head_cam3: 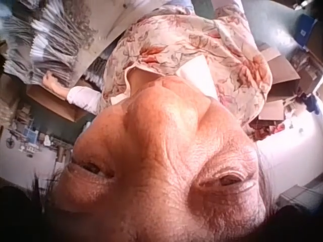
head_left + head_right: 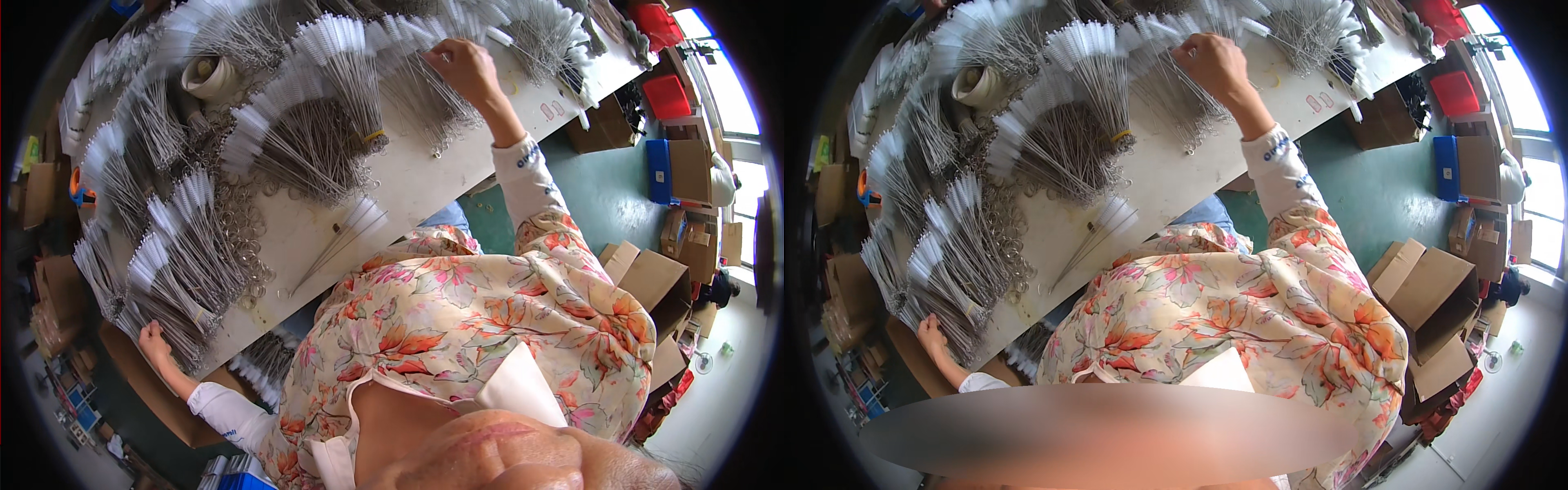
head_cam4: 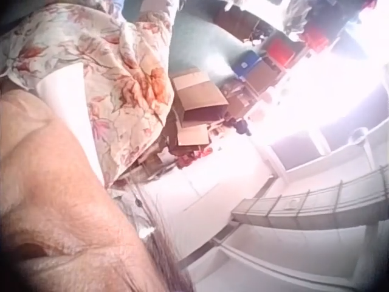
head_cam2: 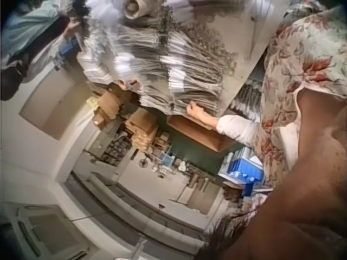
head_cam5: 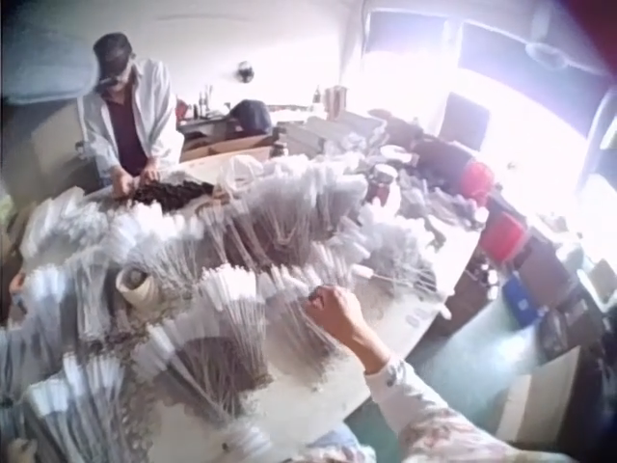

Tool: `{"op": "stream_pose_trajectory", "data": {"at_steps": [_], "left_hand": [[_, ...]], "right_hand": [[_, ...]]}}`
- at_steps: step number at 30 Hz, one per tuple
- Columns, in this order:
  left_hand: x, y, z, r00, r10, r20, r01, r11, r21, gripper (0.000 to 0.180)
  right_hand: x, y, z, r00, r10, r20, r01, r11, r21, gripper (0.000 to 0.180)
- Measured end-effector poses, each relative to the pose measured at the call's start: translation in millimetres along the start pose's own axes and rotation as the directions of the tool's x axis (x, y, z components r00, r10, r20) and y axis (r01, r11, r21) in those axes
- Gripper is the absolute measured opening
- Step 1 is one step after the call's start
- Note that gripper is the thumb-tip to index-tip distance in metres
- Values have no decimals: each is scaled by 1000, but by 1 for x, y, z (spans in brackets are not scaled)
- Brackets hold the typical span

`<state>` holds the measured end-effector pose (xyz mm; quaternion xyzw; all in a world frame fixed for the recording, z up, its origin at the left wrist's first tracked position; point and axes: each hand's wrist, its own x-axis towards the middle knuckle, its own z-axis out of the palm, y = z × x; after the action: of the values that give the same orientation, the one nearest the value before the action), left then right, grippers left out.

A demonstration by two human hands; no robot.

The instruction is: The recorder is assembling small cleaning brushes by manually attaching multiple brush stems to a metal ring.

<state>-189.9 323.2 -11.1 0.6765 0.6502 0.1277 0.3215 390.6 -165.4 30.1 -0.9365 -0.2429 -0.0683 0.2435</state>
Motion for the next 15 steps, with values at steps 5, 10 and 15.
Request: {"op": "stream_pose_trajectory", "data": {"at_steps": [5, 10, 15], "left_hand": [[-3, 3, -13, 998, 42, -35, -42, 999, 15, 14], [16, -23, -39, 942, 277, -188, -273, 961, 49, 20], [-61, 62, -9, 973, 113, -203, -166, 949, -266, 26]], "right_hand": [[11, 3, 13, 998, -2, 56, 2, 1000, 1, 23], [23, 0, -4, 998, 61, 8, -60, 953, 298, 18], [22, 48, -72, 955, 39, -295, 154, 782, 604, 25]]}}
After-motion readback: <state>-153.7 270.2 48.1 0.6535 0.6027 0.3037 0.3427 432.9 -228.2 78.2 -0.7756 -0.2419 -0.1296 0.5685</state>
